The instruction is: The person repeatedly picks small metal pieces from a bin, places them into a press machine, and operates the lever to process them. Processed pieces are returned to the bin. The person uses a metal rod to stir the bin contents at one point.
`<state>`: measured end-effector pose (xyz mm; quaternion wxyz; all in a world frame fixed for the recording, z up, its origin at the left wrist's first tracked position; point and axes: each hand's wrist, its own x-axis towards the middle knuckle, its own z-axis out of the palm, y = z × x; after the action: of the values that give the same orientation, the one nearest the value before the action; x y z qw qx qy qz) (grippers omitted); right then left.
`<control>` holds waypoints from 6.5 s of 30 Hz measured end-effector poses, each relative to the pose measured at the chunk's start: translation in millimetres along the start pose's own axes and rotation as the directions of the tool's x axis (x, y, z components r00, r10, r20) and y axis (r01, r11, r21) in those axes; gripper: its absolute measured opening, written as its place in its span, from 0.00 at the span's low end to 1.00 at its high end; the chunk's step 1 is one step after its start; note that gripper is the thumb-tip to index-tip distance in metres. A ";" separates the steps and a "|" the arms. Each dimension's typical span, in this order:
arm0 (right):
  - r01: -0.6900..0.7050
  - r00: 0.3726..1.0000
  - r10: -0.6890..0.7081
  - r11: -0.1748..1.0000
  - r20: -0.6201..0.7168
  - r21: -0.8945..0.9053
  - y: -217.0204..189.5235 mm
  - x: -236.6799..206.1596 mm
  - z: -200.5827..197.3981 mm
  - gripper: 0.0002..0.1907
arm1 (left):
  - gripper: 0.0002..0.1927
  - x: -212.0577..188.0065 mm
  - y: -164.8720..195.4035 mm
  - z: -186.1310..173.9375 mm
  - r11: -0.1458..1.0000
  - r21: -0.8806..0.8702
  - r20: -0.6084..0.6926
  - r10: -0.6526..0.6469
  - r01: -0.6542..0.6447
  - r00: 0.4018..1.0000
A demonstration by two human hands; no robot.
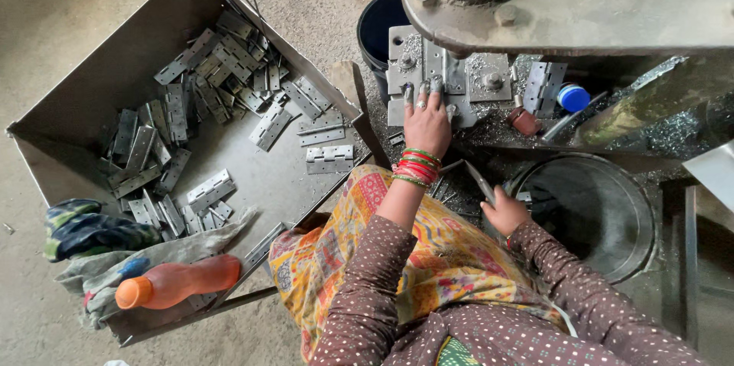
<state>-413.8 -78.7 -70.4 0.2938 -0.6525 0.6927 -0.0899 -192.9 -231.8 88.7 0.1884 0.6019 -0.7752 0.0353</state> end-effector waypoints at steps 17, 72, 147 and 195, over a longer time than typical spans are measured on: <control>-0.043 0.998 0.042 0.999 -0.040 -0.025 -7.3 -7.2 3.2 0.22 | 0.12 25.6 -7.9 -13.2 0.999 -0.048 0.089 0.006 -0.001 0.996; -0.019 0.993 0.036 0.989 0.110 -0.148 -57.8 25.3 -90.8 0.27 | 0.19 -33.8 8.2 -64.0 0.946 0.056 -0.192 0.323 -0.318 0.927; -0.048 0.998 0.046 0.996 -0.031 -0.071 -18.1 13.0 -8.1 0.25 | 0.14 68.2 -28.7 22.9 0.999 -0.033 -0.008 -0.033 0.033 0.999; 0.031 0.997 -0.022 0.991 0.076 -0.127 -55.4 27.6 -74.6 0.26 | 0.21 12.5 -12.4 -30.5 0.997 0.071 -0.001 -0.043 0.043 0.999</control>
<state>-405.1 -131.7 10.3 0.2754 -0.6822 0.6769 -0.0247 -176.0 -238.1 119.0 0.1675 0.6247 -0.7604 0.0587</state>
